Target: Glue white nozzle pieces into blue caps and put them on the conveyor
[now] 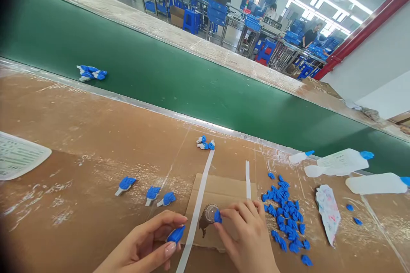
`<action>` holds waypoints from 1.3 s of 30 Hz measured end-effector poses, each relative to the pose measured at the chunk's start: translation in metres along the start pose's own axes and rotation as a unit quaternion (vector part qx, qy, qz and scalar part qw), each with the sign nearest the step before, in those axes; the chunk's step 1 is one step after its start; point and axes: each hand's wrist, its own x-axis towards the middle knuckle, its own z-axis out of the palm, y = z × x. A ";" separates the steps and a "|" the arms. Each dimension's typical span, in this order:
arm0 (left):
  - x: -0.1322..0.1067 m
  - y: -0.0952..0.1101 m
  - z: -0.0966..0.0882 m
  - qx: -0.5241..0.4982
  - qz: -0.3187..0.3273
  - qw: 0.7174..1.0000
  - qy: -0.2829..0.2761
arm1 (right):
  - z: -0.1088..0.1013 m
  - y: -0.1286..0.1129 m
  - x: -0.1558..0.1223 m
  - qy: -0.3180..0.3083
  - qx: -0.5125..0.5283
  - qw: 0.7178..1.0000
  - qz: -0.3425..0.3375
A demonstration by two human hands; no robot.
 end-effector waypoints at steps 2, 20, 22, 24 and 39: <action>0.005 -0.003 0.001 -0.031 0.004 0.999 -0.004 | -0.002 0.001 -0.001 0.006 0.012 1.000 0.014; 0.028 -0.021 0.046 -0.190 -0.050 0.980 0.012 | 0.000 -0.017 -0.004 0.040 0.159 0.985 0.051; 0.027 -0.022 0.046 -0.169 -0.041 0.985 0.015 | 0.001 -0.018 -0.006 0.031 0.132 0.990 0.035; 0.026 -0.022 0.047 -0.150 -0.032 0.988 0.012 | 0.001 -0.021 -0.009 0.023 0.099 0.995 0.022; 0.024 -0.025 -0.023 0.435 0.105 0.891 0.080 | -0.027 0.080 -0.136 0.088 0.000 0.955 0.282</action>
